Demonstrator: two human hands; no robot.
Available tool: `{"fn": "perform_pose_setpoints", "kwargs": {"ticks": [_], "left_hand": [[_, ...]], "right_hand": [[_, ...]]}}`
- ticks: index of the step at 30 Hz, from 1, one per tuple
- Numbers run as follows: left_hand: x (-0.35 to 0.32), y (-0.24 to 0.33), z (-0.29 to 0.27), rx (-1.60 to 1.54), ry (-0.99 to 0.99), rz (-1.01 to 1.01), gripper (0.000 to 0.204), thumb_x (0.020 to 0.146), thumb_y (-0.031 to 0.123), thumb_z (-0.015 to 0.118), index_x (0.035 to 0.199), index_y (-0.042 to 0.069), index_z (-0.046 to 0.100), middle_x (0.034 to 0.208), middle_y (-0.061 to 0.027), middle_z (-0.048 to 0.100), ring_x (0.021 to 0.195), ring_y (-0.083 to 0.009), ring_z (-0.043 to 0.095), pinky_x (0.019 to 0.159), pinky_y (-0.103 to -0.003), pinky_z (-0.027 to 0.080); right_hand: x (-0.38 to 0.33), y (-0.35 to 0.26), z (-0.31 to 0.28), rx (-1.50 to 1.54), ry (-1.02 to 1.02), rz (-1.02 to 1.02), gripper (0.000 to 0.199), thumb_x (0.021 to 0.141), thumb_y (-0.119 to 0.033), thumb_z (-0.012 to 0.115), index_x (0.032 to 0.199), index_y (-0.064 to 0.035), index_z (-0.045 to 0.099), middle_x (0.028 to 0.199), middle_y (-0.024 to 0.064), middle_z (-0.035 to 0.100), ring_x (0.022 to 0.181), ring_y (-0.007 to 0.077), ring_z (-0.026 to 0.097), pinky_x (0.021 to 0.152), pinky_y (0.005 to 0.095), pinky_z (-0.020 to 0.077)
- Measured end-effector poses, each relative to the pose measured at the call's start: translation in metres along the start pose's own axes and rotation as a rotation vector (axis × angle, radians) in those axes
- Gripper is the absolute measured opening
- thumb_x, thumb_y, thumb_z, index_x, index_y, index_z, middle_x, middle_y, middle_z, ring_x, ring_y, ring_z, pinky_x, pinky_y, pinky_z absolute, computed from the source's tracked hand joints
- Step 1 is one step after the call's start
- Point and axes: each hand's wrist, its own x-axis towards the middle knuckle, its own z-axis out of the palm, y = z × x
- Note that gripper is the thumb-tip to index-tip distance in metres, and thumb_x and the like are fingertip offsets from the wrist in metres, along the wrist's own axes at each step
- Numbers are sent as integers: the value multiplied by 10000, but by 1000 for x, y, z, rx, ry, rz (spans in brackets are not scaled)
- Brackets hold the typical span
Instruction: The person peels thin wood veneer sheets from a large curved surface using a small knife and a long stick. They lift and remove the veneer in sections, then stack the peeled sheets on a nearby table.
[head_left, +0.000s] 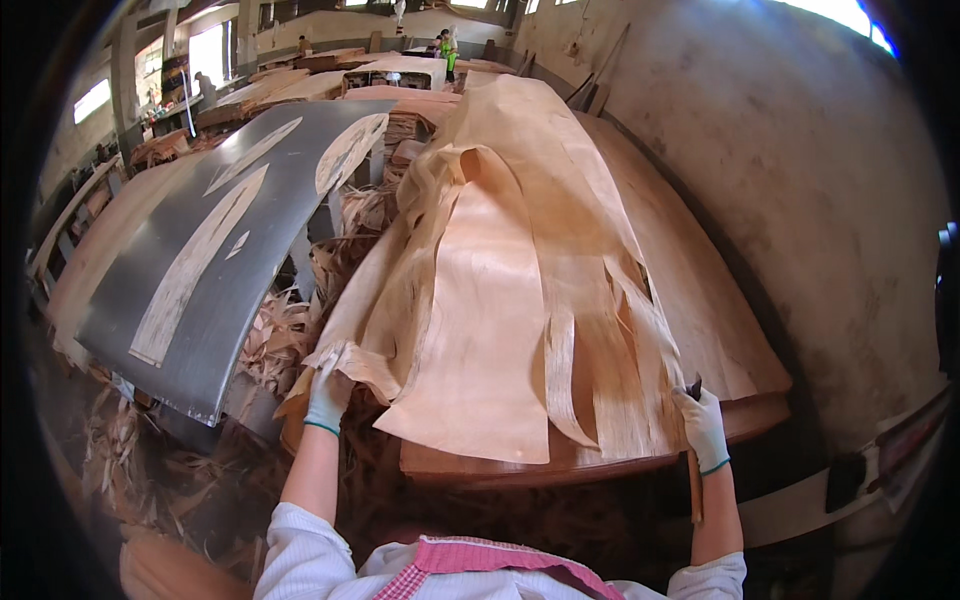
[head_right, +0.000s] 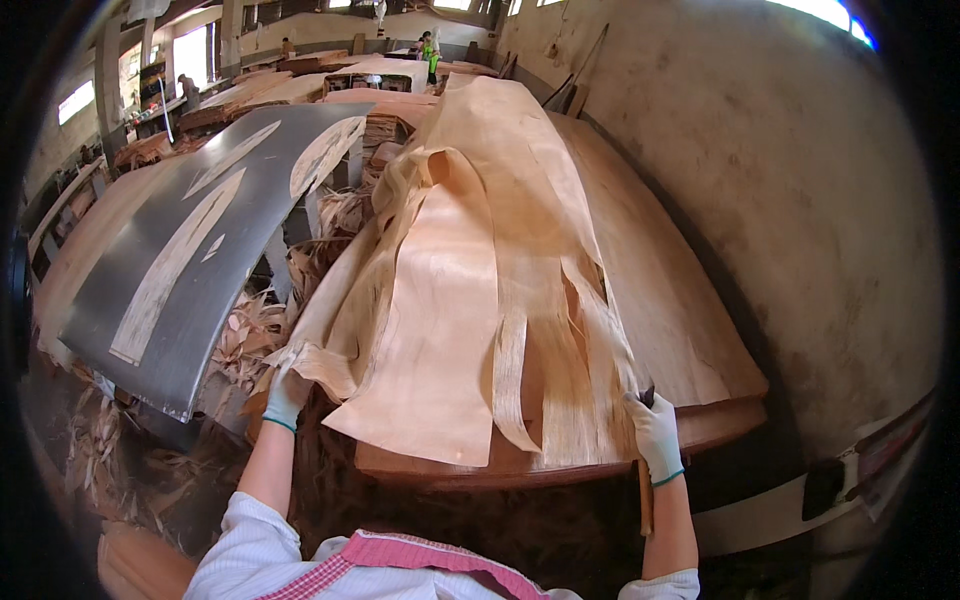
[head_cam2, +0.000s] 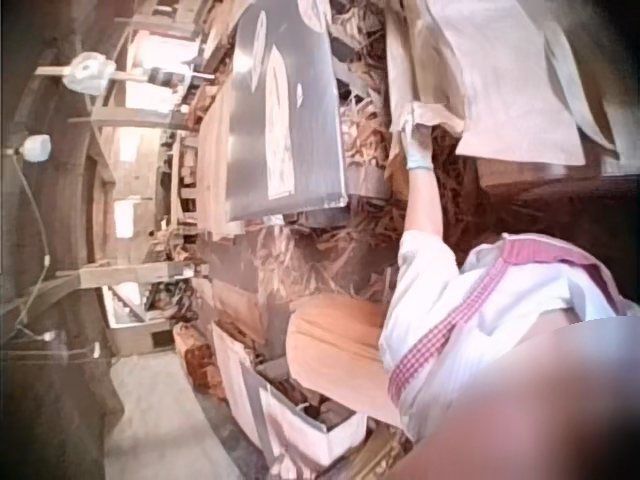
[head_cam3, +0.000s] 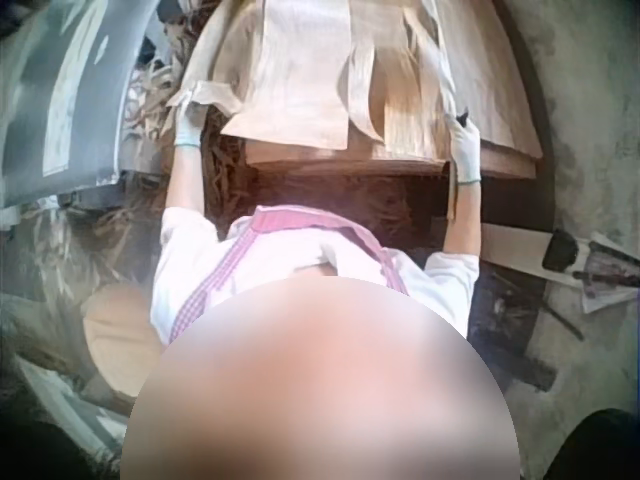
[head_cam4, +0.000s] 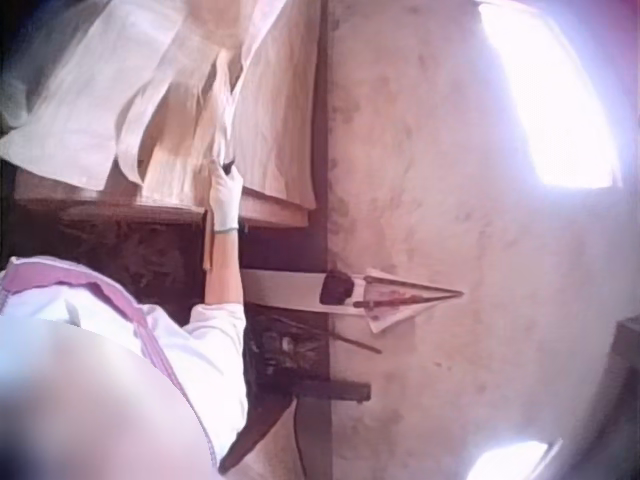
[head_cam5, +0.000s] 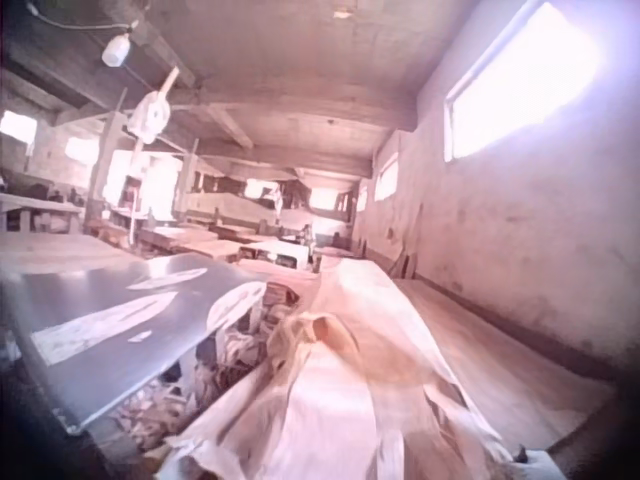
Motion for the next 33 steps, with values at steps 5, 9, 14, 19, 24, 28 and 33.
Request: {"fn": "perform_pose_setpoints", "kwargs": {"ticks": [5, 9, 14, 19, 24, 28, 33], "left_hand": [[-1, -5, -15, -28, 32, -23, 402, 917, 180, 555, 1280, 18, 498, 1267, -77, 559, 1192, -201, 520, 1041, -347, 401], [-13, -13, 12, -44, 113, -89, 411, 920, 176, 543, 1291, 6, 494, 1290, -76, 547, 1210, -199, 507, 1056, -341, 380], [-26, 0, 26, 72, 126, 1, 438, 922, 209, 543, 1299, -8, 490, 1313, -84, 531, 1223, -203, 493, 1064, -345, 366], [-33, 27, 50, 102, 99, 61, 469, 916, 253, 562, 1296, -11, 490, 1304, -94, 531, 1213, -223, 497, 1056, -369, 374], [-52, 63, 77, 171, 107, 116, 457, 941, 251, 531, 1312, -12, 480, 1326, -98, 514, 1238, -208, 478, 1068, -370, 363], [-80, 75, 108, 217, 148, 140, 466, 960, 241, 495, 1333, -37, 458, 1352, -113, 492, 1260, -206, 454, 1078, -354, 340], [-138, 86, 139, 526, 293, 91, 488, 978, 293, 460, 1321, -55, 457, 1341, -118, 481, 1231, -204, 459, 1048, -340, 351]], "right_hand": [[5, 6, 3, 28, -28, 3, 172, 891, -163, 653, 764, -50, 628, 703, -96, 496, 635, 16, 397, 545, 220, 328], [1, 8, -3, 17, 3, 24, 189, 894, -160, 650, 744, -52, 610, 675, -94, 480, 607, 17, 381, 523, 224, 315], [9, 17, -2, 21, 1, 41, 217, 888, -153, 654, 703, -71, 576, 643, -100, 441, 579, 11, 340, 494, 223, 269], [18, 26, -5, -102, 4, 87, 204, 879, -173, 652, 732, -48, 585, 629, -77, 457, 578, 25, 365, 497, 234, 291], [19, 34, -2, -455, 18, 18, 247, 844, -215, 647, 811, 19, 577, 645, 28, 532, 624, 123, 477, 581, 321, 414], [26, 73, -9, -544, 38, -17, 252, 825, -217, 650, 886, 18, 584, 713, 123, 591, 651, 187, 530, 618, 338, 439], [28, 97, -9, -573, 65, -36, 273, 823, -223, 644, 914, 26, 579, 746, 142, 602, 688, 196, 555, 652, 331, 454]]}}
